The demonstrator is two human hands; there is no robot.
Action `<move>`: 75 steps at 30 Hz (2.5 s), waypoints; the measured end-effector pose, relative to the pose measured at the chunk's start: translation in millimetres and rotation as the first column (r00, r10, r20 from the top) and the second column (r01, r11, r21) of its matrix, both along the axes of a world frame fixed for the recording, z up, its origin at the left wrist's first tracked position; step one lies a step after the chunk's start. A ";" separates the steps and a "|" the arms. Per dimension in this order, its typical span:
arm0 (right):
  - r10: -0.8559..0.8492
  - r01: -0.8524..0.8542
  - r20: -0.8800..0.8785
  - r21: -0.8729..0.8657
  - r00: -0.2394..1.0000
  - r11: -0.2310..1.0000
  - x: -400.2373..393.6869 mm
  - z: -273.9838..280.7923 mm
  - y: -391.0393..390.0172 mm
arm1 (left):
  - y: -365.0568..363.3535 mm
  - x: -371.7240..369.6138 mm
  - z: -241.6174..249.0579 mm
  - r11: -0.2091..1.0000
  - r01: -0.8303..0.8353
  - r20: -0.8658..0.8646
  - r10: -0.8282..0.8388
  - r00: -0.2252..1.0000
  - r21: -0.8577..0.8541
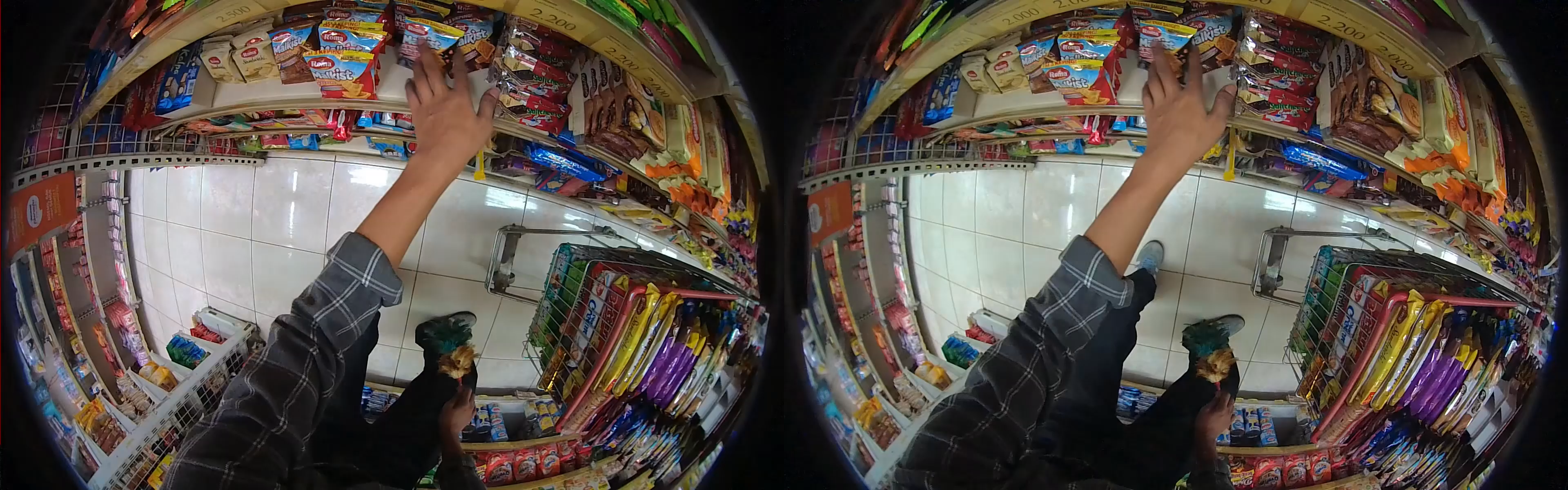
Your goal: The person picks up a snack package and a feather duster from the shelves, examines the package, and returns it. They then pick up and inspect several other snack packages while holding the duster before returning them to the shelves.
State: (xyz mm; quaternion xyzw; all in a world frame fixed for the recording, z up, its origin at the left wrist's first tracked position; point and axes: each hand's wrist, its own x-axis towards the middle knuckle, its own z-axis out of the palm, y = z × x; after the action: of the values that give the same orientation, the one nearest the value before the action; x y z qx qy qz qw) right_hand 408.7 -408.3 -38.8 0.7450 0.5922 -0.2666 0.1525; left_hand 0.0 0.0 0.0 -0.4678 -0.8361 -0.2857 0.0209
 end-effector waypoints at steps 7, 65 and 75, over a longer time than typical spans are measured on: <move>0.034 -0.031 -0.037 0.094 0.999 0.995 -0.2 -2.7 -2.7 | -1.2 -14.3 19.8 0.999 -0.013 0.116 0.017 0.993 -0.037; -0.112 0.109 -0.058 -0.047 0.992 0.993 -3.9 1.0 4.4 | 25.3 -33.3 4.0 0.863 0.208 0.118 -0.292 0.949 0.460; -0.095 0.095 -0.071 0.002 0.993 0.995 -0.5 -3.5 0.7 | 31.9 -35.1 10.7 0.901 0.241 0.069 -0.283 0.957 0.361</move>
State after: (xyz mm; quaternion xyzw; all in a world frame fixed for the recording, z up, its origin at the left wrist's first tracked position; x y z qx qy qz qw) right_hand 408.2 -407.6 -42.3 0.7628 0.5619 -0.2982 0.1162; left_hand -35.1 31.9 10.7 -0.5469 -0.7014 -0.4569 0.0147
